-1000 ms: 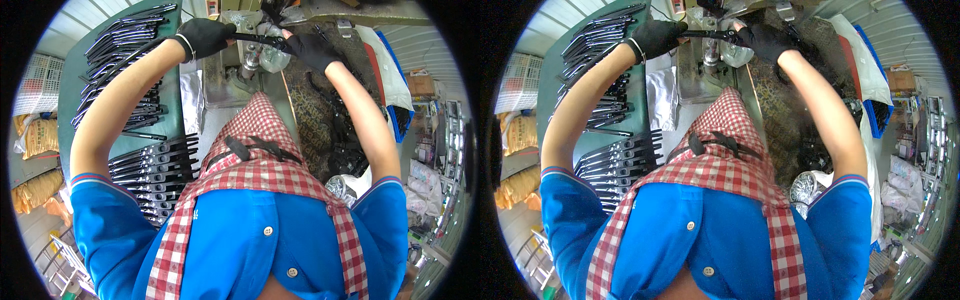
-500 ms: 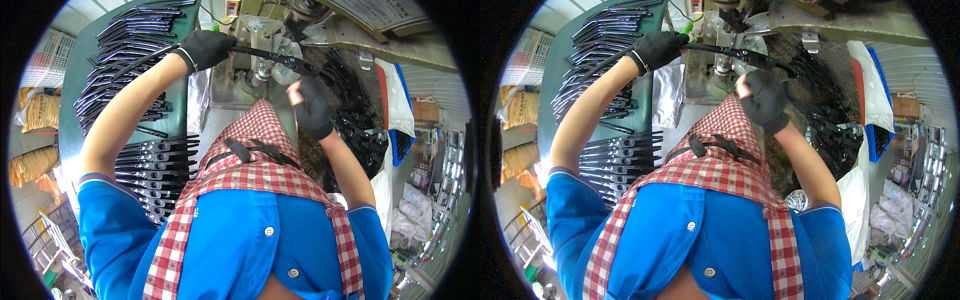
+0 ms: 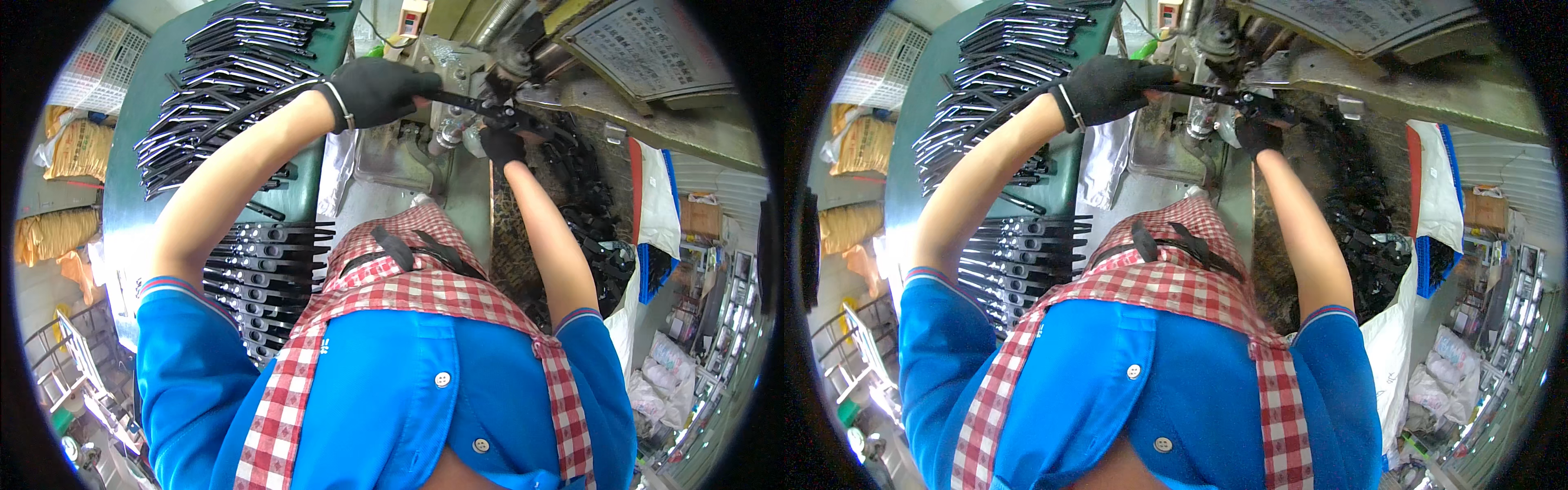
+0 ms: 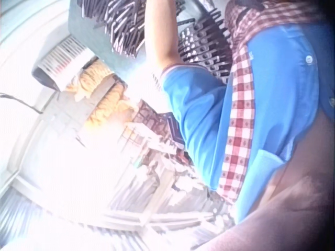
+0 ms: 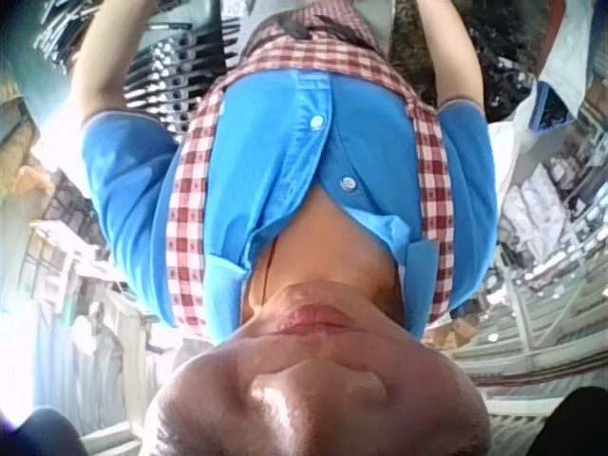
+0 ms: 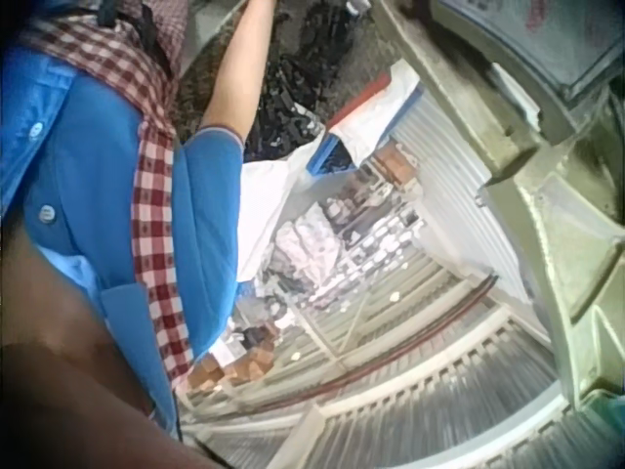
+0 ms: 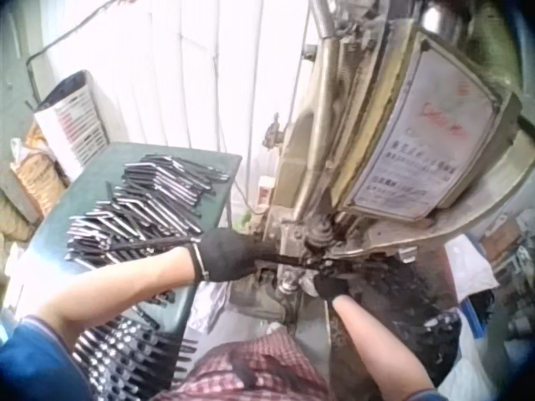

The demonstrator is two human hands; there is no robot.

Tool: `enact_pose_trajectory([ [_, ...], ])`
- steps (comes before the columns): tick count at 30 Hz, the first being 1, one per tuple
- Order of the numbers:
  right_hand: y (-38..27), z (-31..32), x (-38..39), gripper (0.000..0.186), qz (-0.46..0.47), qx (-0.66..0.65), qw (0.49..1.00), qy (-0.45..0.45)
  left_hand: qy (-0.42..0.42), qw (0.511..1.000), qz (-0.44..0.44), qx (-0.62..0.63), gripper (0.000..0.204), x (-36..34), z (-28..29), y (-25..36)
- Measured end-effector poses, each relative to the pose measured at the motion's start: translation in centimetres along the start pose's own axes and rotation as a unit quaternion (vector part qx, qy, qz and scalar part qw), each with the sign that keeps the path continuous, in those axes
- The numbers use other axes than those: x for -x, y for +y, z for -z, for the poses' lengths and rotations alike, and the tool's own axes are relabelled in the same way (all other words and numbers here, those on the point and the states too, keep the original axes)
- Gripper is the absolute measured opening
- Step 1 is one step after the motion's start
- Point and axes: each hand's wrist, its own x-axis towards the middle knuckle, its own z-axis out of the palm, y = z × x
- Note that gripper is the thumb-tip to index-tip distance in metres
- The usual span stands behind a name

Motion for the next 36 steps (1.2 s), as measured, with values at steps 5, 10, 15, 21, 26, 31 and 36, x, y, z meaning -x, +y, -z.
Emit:
enact_pose_trajectory([
  [5,-1.0,-0.1,-3.1,0.041,0.093,0.08,0.982,-0.141,0.015,0.998,-0.004,0.055,0.038,3.0,1.5,0.3],
  [10,0.8,-3.7,-5.0,0.038,0.138,-0.022,0.989,-0.049,-0.092,0.986,0.134,0.041,0.037,14.2,2.6,-1.2],
  [15,-0.8,-0.1,-2.4,0.034,0.088,-0.029,0.995,-0.043,-0.16,0.944,0.28,0.061,0.022,25.9,2.2,-1.3],
  [21,3.0,-0.9,-4.2,0.014,0.086,-0.375,0.921,-0.069,-0.109,0.92,0.377,0.008,0.028,36.2,-0.9,0.6],
  [26,-1.5,8.0,1.3,0.01,0.048,-0.738,0.651,-0.169,0.079,0.823,0.561,0.031,0.031,40.9,-3.9,2.2],
  [31,-5.7,14.0,5.2,0.01,0.015,-0.716,0.676,-0.172,0.075,0.868,0.487,-0.063,0.022,34.3,-3.5,-0.7],
  [36,-8.1,13.1,5.7,0.015,0.076,-0.734,0.664,-0.118,-0.068,0.953,0.288,-0.069,0.045,32.5,-6.1,-5.9],
])
